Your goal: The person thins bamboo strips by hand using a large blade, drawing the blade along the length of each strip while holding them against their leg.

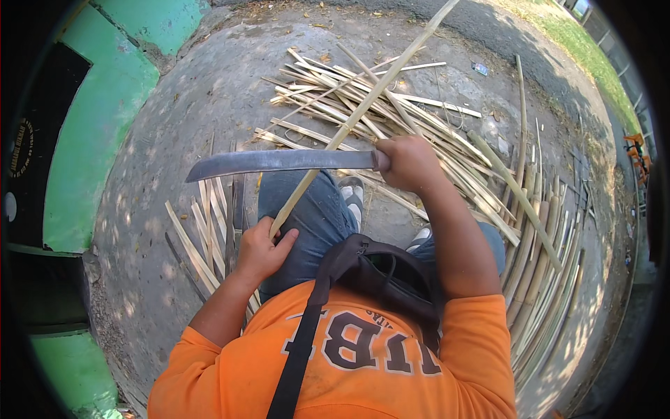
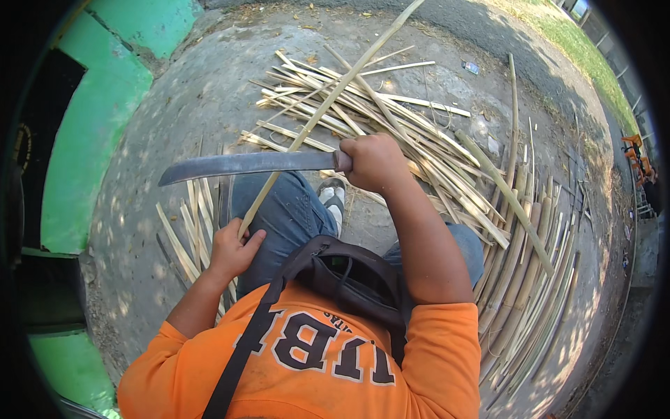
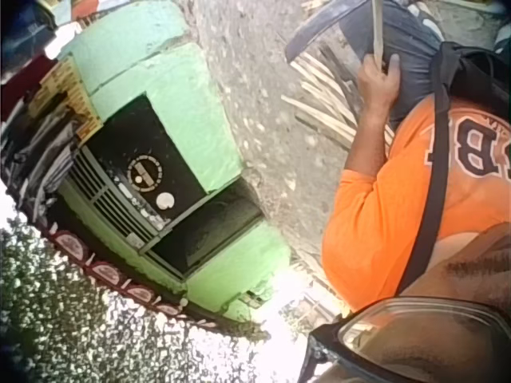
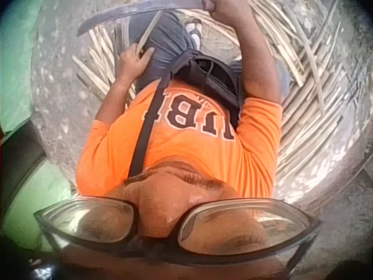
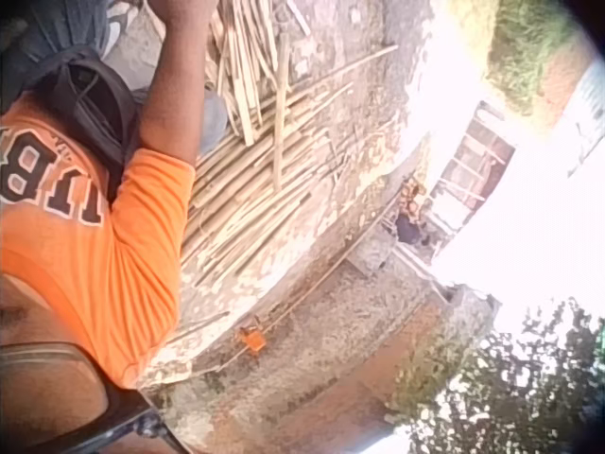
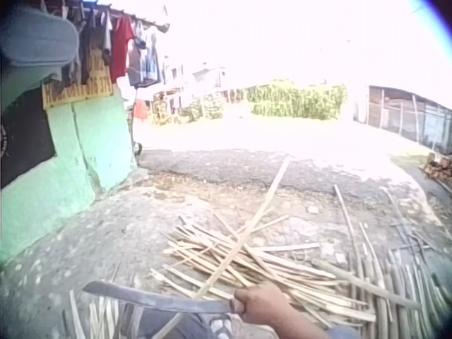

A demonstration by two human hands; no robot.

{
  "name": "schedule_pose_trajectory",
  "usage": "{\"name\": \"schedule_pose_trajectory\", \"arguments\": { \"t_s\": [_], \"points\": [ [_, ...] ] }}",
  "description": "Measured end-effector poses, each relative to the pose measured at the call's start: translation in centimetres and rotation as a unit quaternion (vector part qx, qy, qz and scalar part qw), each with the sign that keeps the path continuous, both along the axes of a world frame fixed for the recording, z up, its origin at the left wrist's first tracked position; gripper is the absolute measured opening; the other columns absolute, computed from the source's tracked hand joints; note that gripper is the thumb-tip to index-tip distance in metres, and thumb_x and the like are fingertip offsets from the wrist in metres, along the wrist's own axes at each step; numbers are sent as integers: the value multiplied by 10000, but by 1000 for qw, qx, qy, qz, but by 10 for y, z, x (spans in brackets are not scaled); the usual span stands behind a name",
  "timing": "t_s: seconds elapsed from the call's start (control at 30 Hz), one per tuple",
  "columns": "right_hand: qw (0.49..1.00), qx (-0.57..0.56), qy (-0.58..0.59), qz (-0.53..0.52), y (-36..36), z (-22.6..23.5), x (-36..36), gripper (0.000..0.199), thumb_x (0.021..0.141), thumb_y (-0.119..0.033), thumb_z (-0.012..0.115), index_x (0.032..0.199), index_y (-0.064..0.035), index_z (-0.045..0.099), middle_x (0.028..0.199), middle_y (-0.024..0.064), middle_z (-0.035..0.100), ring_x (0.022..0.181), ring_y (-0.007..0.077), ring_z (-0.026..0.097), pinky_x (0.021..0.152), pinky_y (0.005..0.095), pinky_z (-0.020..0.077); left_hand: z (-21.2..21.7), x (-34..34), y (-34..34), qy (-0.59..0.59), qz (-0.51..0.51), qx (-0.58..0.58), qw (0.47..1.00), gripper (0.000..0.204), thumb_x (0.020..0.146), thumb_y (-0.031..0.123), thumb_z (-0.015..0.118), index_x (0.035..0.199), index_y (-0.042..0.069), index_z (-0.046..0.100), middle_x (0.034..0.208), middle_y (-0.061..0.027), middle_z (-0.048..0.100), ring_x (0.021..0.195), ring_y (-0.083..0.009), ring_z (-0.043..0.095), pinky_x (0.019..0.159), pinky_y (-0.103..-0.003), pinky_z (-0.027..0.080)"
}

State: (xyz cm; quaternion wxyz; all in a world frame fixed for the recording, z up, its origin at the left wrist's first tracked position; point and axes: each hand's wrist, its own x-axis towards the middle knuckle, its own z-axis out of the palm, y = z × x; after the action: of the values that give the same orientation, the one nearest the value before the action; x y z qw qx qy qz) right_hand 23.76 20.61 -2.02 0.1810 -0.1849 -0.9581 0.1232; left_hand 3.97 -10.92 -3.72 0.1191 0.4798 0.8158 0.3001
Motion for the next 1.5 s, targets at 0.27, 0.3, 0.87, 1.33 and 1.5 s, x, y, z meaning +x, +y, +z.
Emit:
{"name": "schedule_pose_trajectory", "arguments": {
  "t_s": [0.27, 0.3, 0.87, 1.33, 1.5],
  "points": [
    [989, -58, 49, -124, 23, 3, 27, 131, 848, -222, 719, 875, -94, 717, 825, 197, 716, 813, 435, 693, 747, 543, 552, 0, 1, 0, 3, 11, -1, 1000, 436, 892, 379, 845, 809, 36, 590, 620, -138, 576, 520, -310, 584, 534, -411, 474],
    [992, -52, 63, -99, 17, 5, 24, 109, 843, -187, 703, 877, -84, 707, 799, 203, 693, 784, 441, 676, 720, 533, 541, 0, 1, 1, 3, 10, -2, 1000, 436, 892, 379, 845, 809, 36, 590, 620, -138, 576, 520, -310, 584, 534, -411, 474],
    [986, -91, 94, -100, 20, 0, 18, 122, 809, -186, 722, 880, -89, 705, 798, 186, 704, 795, 435, 687, 736, 538, 550, -2, 0, 0, -39, 30, -5, 999, 446, 889, 371, 854, 788, 40, 573, 585, -111, 555, 502, -276, 567, 524, -386, 466],
    [949, -151, 121, -248, 48, 4, 38, 179, 891, -243, 720, 914, -66, 733, 825, 235, 710, 804, 458, 686, 749, 498, 565, 3, 3, 2, 3, 0, 13, 1000, 423, 898, 357, 842, 811, 29, 589, 636, -146, 590, 536, -327, 596, 544, -417, 488],
    [964, -119, 108, -213, 35, 11, 37, 172, 869, -233, 731, 915, -68, 734, 822, 229, 709, 810, 445, 694, 757, 504, 566, 2, 3, 2, -2, 5, 10, 1000, 422, 891, 333, 851, 798, 38, 564, 599, -106, 551, 526, -258, 559, 538, -383, 451]
  ]
}}
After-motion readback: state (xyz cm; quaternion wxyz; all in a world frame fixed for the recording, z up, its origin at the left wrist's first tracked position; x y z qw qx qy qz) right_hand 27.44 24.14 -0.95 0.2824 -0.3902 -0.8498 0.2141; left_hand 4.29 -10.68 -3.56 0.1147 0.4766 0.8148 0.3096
